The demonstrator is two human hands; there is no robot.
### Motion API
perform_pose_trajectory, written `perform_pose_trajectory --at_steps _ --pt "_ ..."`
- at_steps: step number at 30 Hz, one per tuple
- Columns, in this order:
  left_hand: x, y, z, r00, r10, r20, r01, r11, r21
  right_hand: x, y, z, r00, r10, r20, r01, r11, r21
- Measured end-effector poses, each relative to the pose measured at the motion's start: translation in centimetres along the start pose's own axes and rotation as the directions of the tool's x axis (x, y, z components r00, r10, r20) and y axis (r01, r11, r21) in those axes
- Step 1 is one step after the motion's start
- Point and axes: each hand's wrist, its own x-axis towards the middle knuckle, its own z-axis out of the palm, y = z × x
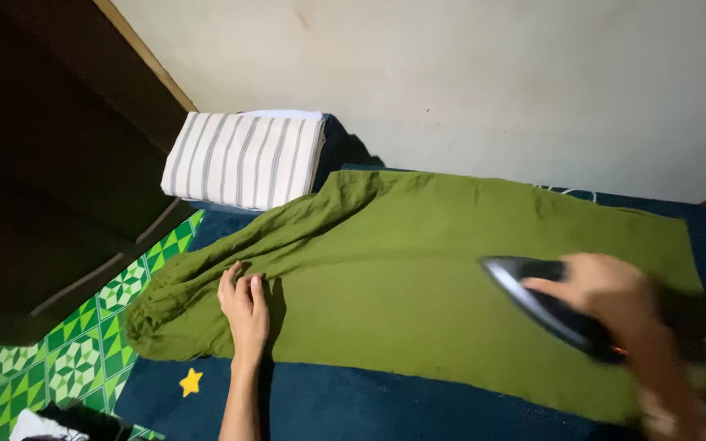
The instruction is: Iron and fold a pair of green pants on a flat surface.
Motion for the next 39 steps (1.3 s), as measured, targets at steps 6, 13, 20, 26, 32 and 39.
perform_pose_trajectory --at_steps 6,13,20,26,32,39 --pt "1.6 4.1 -0.2 0.974 0.221 -0.048 -0.21 0.963 0.168 7.6 17.5 5.7 0.981 0.178 -0.081 -0.181 0.983 -0.038" --pt "10.5 11.2 6.4 0.821 0.552 0.149 -0.567 0.819 0.091 3.9 10.4 1.6 0.995 0.048 0.086 -0.04 0.995 -0.088" --pt "17.4 10.1 17.1 0.844 0.193 0.501 -0.478 0.694 0.538 1.3 -0.4 0.1 0.972 -0.226 -0.063 0.211 0.959 -0.188" --pt "19.9 10.4 16.4 0.87 0.373 0.322 -0.472 0.818 0.329 5.8 -8.7 -0.9 0.894 -0.369 -0.253 0.348 0.929 -0.125" --pt "19.2 8.1 18.2 0.873 0.377 0.31 -0.477 0.793 0.38 10.2 -16.6 -3.1 0.898 -0.351 -0.265 0.339 0.936 -0.09" --pt "15.7 11.6 14.5 0.885 0.437 0.161 -0.465 0.836 0.292 8.3 -19.7 -3.6 0.845 -0.412 -0.34 0.45 0.892 0.036"
